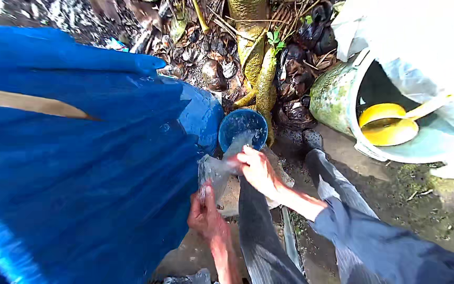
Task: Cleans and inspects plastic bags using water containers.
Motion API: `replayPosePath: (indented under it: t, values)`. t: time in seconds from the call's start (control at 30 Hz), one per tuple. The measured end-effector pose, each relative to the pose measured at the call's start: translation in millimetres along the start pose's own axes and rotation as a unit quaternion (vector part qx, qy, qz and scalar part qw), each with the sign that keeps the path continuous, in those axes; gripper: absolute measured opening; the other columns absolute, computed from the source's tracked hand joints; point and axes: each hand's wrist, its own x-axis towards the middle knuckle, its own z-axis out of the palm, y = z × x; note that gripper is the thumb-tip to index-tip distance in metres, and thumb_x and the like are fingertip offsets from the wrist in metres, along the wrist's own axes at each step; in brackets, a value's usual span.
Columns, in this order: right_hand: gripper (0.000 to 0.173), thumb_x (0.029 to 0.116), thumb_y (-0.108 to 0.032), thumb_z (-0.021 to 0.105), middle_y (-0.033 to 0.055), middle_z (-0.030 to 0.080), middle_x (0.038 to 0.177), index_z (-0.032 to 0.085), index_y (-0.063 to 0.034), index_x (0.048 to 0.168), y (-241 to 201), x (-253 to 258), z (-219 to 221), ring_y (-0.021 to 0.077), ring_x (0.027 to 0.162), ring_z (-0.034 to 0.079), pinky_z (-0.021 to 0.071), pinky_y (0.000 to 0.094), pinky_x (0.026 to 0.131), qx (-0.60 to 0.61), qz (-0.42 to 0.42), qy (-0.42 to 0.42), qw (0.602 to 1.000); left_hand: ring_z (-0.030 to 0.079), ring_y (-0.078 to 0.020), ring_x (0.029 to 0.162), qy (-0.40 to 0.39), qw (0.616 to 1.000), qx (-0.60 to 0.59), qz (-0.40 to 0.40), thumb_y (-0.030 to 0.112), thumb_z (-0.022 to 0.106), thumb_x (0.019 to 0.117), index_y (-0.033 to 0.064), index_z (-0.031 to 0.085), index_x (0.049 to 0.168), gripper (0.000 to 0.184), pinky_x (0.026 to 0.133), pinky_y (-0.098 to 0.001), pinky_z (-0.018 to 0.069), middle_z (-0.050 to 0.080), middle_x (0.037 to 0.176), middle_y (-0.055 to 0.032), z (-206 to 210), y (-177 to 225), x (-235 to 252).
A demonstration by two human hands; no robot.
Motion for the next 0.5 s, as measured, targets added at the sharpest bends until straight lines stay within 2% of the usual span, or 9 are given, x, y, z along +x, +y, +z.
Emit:
replayPosePath:
  t: [0.07,0.1,0.17,0.27,0.33,0.37,0.43,0.47,0.5]
  values:
    - [0.019,0.0997,-0.027,0.065,0.0006,0.070,0.092,0.080,-0.0179,0.103,-11,4,-17,0.0098,0.088,0.066,0.0566,0.0296,0.084,0.004,-0.012,0.015,1.000,0.072,-0.0143,0.101,0.009,1.000,-0.017,0.007,0.005,0.067,0.0968,-0.0036,0.073,0.105,0.014,0.092,-0.0326,0.0590,0.076,0.105,-0.0084,-10,17,2]
    - [0.017,0.0990,-0.027,0.067,-0.0013,0.068,0.088,0.080,-0.0173,0.101,-22,6,-29,0.0072,0.084,0.064,0.0561,0.0267,0.080,0.012,-0.039,0.024,0.999,0.072,-0.0134,0.100,0.012,1.000,-0.019,0.018,0.006,0.068,0.0962,-0.0030,0.074,0.105,0.014,0.091,-0.0319,0.0594,0.076,0.104,-0.0073,-15,28,3]
    - [0.015,0.0991,-0.022,0.066,-0.0008,0.066,0.088,0.078,-0.0129,0.099,-31,5,-50,0.0076,0.082,0.064,0.0568,0.0278,0.076,0.012,-0.082,0.022,0.996,0.072,-0.0104,0.093,0.009,1.000,-0.005,0.021,0.009,0.071,0.0956,-0.0009,0.074,0.106,0.015,0.085,-0.0298,0.0605,0.076,0.101,-0.0045,-27,44,1]
    - [0.019,0.1042,-0.019,0.059,0.0003,0.075,0.101,0.076,-0.0119,0.107,-34,16,-75,0.0083,0.091,0.071,0.0603,0.0335,0.083,-0.008,-0.100,0.001,0.995,0.072,-0.0101,0.088,-0.020,0.998,-0.008,0.050,0.010,0.070,0.0960,-0.0018,0.075,0.106,0.016,0.081,-0.0288,0.0606,0.076,0.097,-0.0058,-33,52,5]
    - [0.019,0.1045,-0.015,0.057,0.0003,0.075,0.101,0.075,-0.0118,0.109,-64,17,-94,0.0070,0.088,0.070,0.0598,0.0297,0.080,-0.004,-0.129,-0.006,0.992,0.073,-0.0119,0.091,-0.039,0.992,-0.042,0.116,0.006,0.066,0.0977,-0.0033,0.074,0.105,0.014,0.085,-0.0291,0.0610,0.077,0.098,-0.0070,-37,69,8]
    - [0.020,0.1055,-0.015,0.055,0.0007,0.074,0.100,0.074,-0.0113,0.112,-78,13,-102,0.0066,0.086,0.069,0.0589,0.0280,0.077,-0.003,-0.142,-0.013,0.990,0.072,-0.0107,0.089,-0.047,0.989,-0.042,0.135,0.006,0.063,0.0994,-0.0031,0.074,0.105,0.015,0.083,-0.0279,0.0604,0.076,0.097,-0.0057,-44,79,6]
    - [0.025,0.1077,-0.017,0.050,0.0020,0.072,0.099,0.073,-0.0096,0.115,-93,15,-112,0.0071,0.078,0.066,0.0570,0.0268,0.070,0.006,-0.148,-0.031,0.989,0.066,-0.0054,0.077,-0.058,0.987,-0.026,0.151,0.009,0.056,0.1034,-0.0010,0.073,0.107,0.020,0.071,-0.0230,0.0564,0.073,0.091,-0.0016,-54,94,7]
    - [0.026,0.1075,-0.017,0.050,0.0026,0.072,0.100,0.073,-0.0095,0.117,-98,20,-117,0.0082,0.074,0.067,0.0589,0.0272,0.066,-0.001,-0.143,-0.042,0.989,0.064,-0.0042,0.071,-0.060,0.986,-0.018,0.153,0.009,0.054,0.1040,-0.0001,0.074,0.107,0.022,0.066,-0.0217,0.0544,0.072,0.088,-0.0009,-58,99,7]
    - [0.025,0.1066,-0.016,0.051,0.0022,0.073,0.102,0.073,-0.0103,0.118,-104,19,-122,0.0084,0.073,0.068,0.0594,0.0272,0.064,-0.002,-0.139,-0.045,0.989,0.063,-0.0041,0.070,-0.069,0.985,-0.012,0.158,0.010,0.053,0.1048,0.0004,0.074,0.109,0.023,0.064,-0.0216,0.0537,0.072,0.089,-0.0011,-64,107,7]
